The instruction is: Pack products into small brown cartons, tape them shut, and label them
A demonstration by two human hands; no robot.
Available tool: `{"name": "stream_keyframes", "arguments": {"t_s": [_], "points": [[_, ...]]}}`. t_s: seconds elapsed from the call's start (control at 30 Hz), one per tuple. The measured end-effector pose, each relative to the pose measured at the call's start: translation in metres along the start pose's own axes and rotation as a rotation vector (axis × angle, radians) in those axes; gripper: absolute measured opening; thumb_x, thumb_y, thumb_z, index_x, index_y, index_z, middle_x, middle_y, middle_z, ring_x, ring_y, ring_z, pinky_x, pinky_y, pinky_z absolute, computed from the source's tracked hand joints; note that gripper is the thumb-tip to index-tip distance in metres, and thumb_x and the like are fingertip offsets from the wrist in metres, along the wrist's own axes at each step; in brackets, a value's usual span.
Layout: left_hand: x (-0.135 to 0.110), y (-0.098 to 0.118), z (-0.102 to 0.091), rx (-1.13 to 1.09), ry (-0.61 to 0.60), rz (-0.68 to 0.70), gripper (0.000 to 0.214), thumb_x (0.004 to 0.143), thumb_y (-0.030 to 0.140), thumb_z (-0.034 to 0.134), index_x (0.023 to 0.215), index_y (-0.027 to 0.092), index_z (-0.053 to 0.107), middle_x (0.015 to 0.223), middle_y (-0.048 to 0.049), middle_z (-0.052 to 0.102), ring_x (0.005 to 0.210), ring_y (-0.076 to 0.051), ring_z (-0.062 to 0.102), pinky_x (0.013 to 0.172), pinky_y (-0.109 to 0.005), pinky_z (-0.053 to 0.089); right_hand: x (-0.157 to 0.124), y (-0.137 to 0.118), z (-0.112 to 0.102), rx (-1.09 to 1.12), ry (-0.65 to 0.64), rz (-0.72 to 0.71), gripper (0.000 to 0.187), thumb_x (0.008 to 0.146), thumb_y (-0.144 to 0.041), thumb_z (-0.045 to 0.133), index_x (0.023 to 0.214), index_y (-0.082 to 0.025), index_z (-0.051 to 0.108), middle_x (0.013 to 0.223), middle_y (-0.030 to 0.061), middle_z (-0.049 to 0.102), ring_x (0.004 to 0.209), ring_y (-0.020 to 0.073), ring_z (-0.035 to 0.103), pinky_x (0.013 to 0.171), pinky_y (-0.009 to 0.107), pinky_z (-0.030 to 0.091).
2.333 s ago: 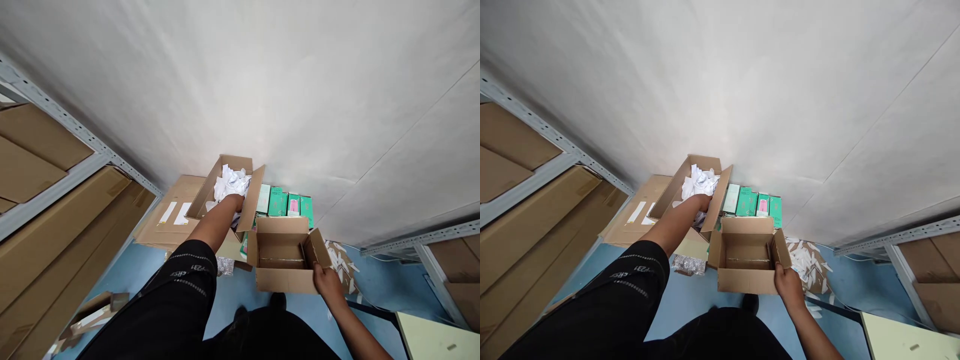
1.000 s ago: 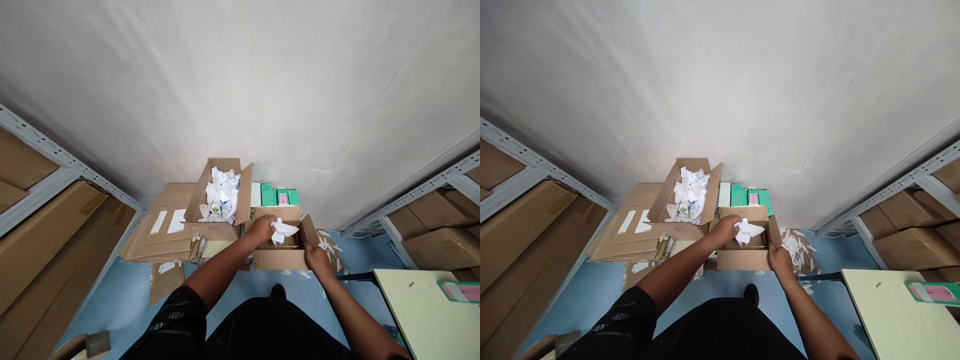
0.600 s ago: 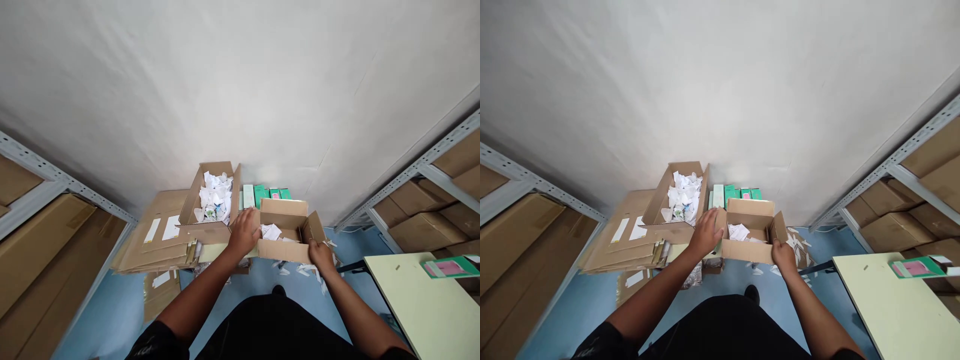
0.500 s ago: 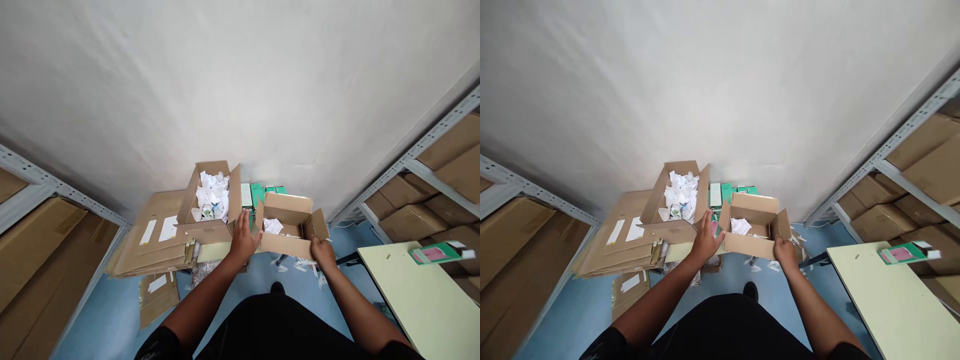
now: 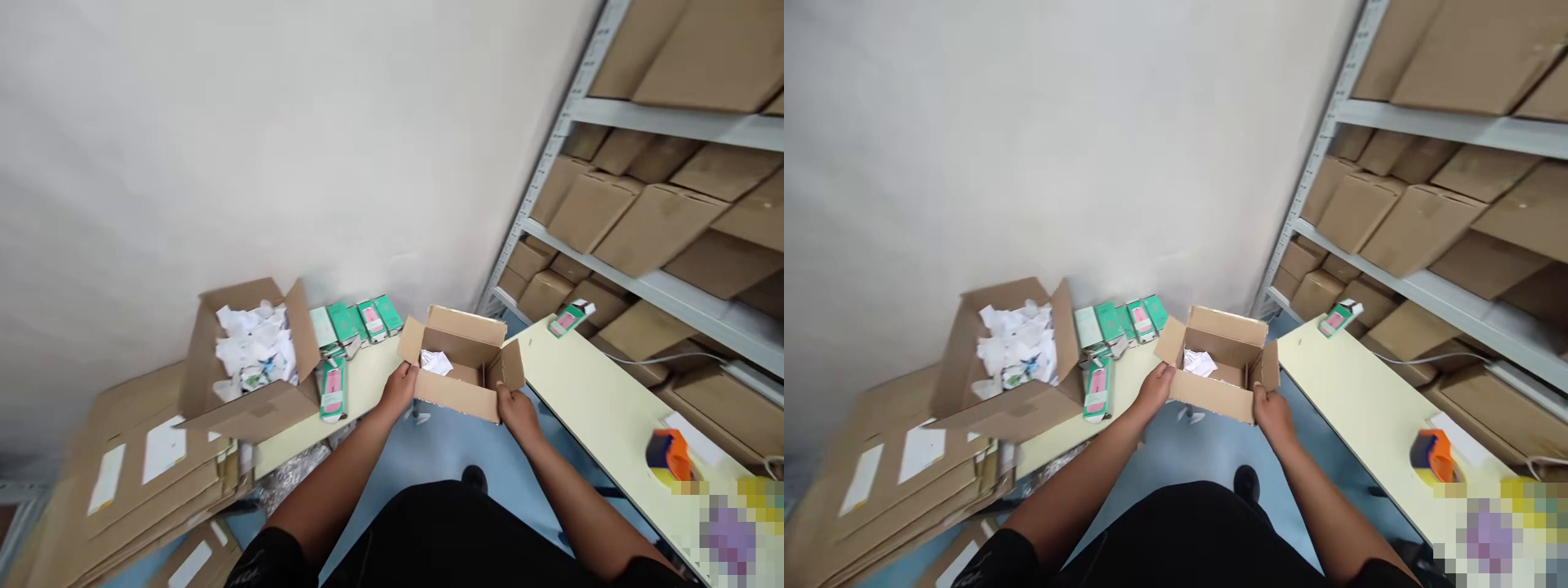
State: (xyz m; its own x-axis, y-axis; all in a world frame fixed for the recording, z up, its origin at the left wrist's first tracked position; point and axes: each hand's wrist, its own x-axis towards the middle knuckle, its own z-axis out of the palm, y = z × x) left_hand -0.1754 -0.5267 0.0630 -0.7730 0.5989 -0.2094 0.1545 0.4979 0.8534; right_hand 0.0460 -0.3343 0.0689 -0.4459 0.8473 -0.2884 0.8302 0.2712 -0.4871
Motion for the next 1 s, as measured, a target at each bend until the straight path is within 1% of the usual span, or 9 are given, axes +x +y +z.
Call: {"name": "stream_keyframes", "arguments": {"t_s": [0.07, 0.17, 0.33, 0.47, 0.6, 0.7, 0.8, 0.9, 1.0], "points": [[0.01, 0.019, 0.028, 0.025, -0.03, 0.001, 0.034, 0.104, 0.044, 0.042, 0.1, 0.022, 0.068, 0.102, -0.0068, 0.077, 0.097, -0.025, 0.071, 0.079, -0.03, 0.05, 0.004, 0.026, -0.013, 0.008, 0.005, 0.025, 0.075, 0.103, -0.055, 0.028, 0.095, -0.003, 0.081, 0.105, 0.0288, 0.077, 0.103, 0.035, 0.072, 0.078, 0.034, 0.047], [0.026, 0.053, 0.077, 0.063, -0.094, 0.079, 0.028, 0.102, 0.04, 0.046, 0.114, 0.025, 0.066, 0.112, -0.0064, 0.077, 0.104, -0.025, 0.07, 0.084, -0.029, 0.049, 0.017, 0.066, -0.036, 0.062, 0.016, 0.093, 0.073, 0.104, -0.055, 0.03, 0.087, -0.006, 0.081, 0.101, 0.0273, 0.078, 0.1, 0.0334, 0.073, 0.076, 0.033, 0.046], [0.056, 0.11, 0.174, 0.111, -0.226, 0.184, 0.032, 0.103, 0.038, 0.045, 0.125, 0.026, 0.065, 0.118, -0.0068, 0.076, 0.108, -0.025, 0.069, 0.089, -0.031, 0.049, 0.051, 0.141, -0.08, 0.19, 0.07, 0.227, 0.07, 0.104, -0.055, 0.033, 0.087, -0.007, 0.081, 0.097, 0.0247, 0.079, 0.096, 0.0314, 0.074, 0.074, 0.031, 0.048], [0.078, 0.15, 0.255, 0.134, -0.303, 0.209, 0.032, 0.103, 0.035, 0.046, 0.127, 0.026, 0.065, 0.117, -0.0064, 0.076, 0.109, -0.025, 0.068, 0.09, -0.031, 0.049, 0.076, 0.2, -0.115, 0.243, 0.111, 0.258, 0.072, 0.105, -0.055, 0.03, 0.09, -0.007, 0.081, 0.1, 0.0257, 0.079, 0.1, 0.0318, 0.074, 0.078, 0.031, 0.049], [0.094, 0.184, 0.322, 0.15, -0.393, 0.206, 0.032, 0.102, 0.035, 0.046, 0.125, 0.023, 0.065, 0.118, -0.0078, 0.076, 0.11, -0.026, 0.069, 0.091, -0.033, 0.05, 0.094, 0.247, -0.142, 0.233, 0.126, 0.308, 0.075, 0.106, -0.056, 0.027, 0.093, -0.005, 0.08, 0.103, 0.0271, 0.078, 0.102, 0.0322, 0.074, 0.082, 0.032, 0.05], [0.104, 0.204, 0.362, 0.219, -0.451, 0.234, 0.029, 0.102, 0.036, 0.046, 0.116, 0.022, 0.067, 0.115, -0.0083, 0.076, 0.109, -0.026, 0.069, 0.091, -0.033, 0.05, 0.104, 0.277, -0.153, 0.252, 0.132, 0.368, 0.076, 0.106, -0.058, 0.027, 0.098, -0.004, 0.08, 0.104, 0.0269, 0.078, 0.105, 0.0322, 0.074, 0.083, 0.031, 0.05], [0.119, 0.216, 0.395, 0.27, -0.518, 0.288, 0.025, 0.102, 0.036, 0.047, 0.109, 0.022, 0.067, 0.114, -0.0089, 0.077, 0.11, -0.026, 0.069, 0.092, -0.033, 0.05, 0.114, 0.299, -0.154, 0.301, 0.16, 0.439, 0.076, 0.105, -0.058, 0.029, 0.103, -0.002, 0.08, 0.104, 0.0273, 0.078, 0.11, 0.0342, 0.073, 0.084, 0.032, 0.051], [0.138, 0.22, 0.423, 0.282, -0.578, 0.293, 0.024, 0.101, 0.037, 0.049, 0.111, 0.022, 0.066, 0.119, -0.0097, 0.076, 0.115, -0.025, 0.069, 0.095, -0.032, 0.05, 0.126, 0.312, -0.15, 0.343, 0.173, 0.497, 0.077, 0.105, -0.058, 0.03, 0.105, 0.0, 0.08, 0.105, 0.0286, 0.078, 0.111, 0.0363, 0.073, 0.083, 0.034, 0.051], [0.154, 0.218, 0.441, 0.296, -0.635, 0.289, 0.028, 0.1, 0.038, 0.051, 0.116, 0.02, 0.066, 0.124, -0.0119, 0.075, 0.12, -0.026, 0.068, 0.098, -0.033, 0.049, 0.138, 0.318, -0.141, 0.352, 0.191, 0.546, 0.077, 0.104, -0.059, 0.03, 0.106, -0.001, 0.08, 0.107, 0.0285, 0.077, 0.11, 0.0353, 0.074, 0.084, 0.034, 0.052]]}}
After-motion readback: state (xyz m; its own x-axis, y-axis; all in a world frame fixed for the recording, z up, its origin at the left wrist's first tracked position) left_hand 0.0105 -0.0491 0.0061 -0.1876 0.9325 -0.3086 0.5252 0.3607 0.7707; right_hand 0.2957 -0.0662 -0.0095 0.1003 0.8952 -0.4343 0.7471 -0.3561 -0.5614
